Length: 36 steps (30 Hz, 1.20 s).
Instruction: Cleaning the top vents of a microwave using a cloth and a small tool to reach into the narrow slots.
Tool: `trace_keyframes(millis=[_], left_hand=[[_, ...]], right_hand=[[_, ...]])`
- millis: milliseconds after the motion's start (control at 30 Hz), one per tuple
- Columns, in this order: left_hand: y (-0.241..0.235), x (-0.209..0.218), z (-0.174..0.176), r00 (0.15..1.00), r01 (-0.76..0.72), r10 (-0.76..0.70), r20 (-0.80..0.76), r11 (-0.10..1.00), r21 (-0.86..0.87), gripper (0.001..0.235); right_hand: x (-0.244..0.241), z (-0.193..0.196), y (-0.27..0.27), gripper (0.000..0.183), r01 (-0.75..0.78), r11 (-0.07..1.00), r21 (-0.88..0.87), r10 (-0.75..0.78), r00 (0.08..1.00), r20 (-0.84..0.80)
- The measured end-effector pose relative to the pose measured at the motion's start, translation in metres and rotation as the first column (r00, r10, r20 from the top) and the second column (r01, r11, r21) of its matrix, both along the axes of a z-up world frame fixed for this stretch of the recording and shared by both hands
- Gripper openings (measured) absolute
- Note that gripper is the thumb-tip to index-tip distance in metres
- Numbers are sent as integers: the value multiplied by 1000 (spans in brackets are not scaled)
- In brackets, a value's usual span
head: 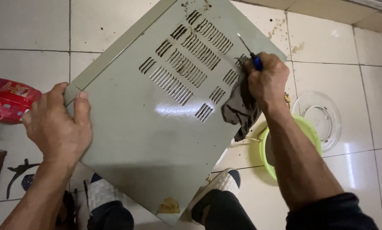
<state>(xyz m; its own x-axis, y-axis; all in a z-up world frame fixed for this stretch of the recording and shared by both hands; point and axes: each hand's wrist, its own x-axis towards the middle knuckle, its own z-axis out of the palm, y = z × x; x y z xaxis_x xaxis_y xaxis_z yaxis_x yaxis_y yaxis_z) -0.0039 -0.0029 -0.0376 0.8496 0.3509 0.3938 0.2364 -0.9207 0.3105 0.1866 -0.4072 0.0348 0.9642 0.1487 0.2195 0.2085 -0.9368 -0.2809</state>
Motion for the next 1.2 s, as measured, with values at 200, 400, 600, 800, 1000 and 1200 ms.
trace_keyframes(millis=[200, 400, 600, 800, 1000, 1200], left_hand=[[-1, 2, 3, 1000, -18, 17, -15, 999, -46, 44], [1, 1, 2, 999, -3, 1, -35, 999, -49, 46], [3, -2, 8, 1000, 5, -6, -12, 999, -34, 44], [1, -1, 2, 999, -6, 5, -44, 1000, -26, 46], [4, -4, -5, 1000, 4, -3, -25, 1000, 28, 42], [6, -8, -8, 998, 54, -52, -30, 998, 42, 41]], right_hand=[[-45, 40, 33, 24, 248, 959, 140, -180, 910, -373], [-19, 34, 31, 12, 342, 932, 125, -241, 836, -493], [-15, 33, 28, 8, 306, 923, 232, -193, 892, -408], [-34, 46, -4, 29, 172, 985, -11, -172, 974, -150], [-85, 64, 2, 57, 150, 986, -77, -168, 900, -401], [-98, 46, -7, 32, 88, 985, -147, -110, 983, -150]])
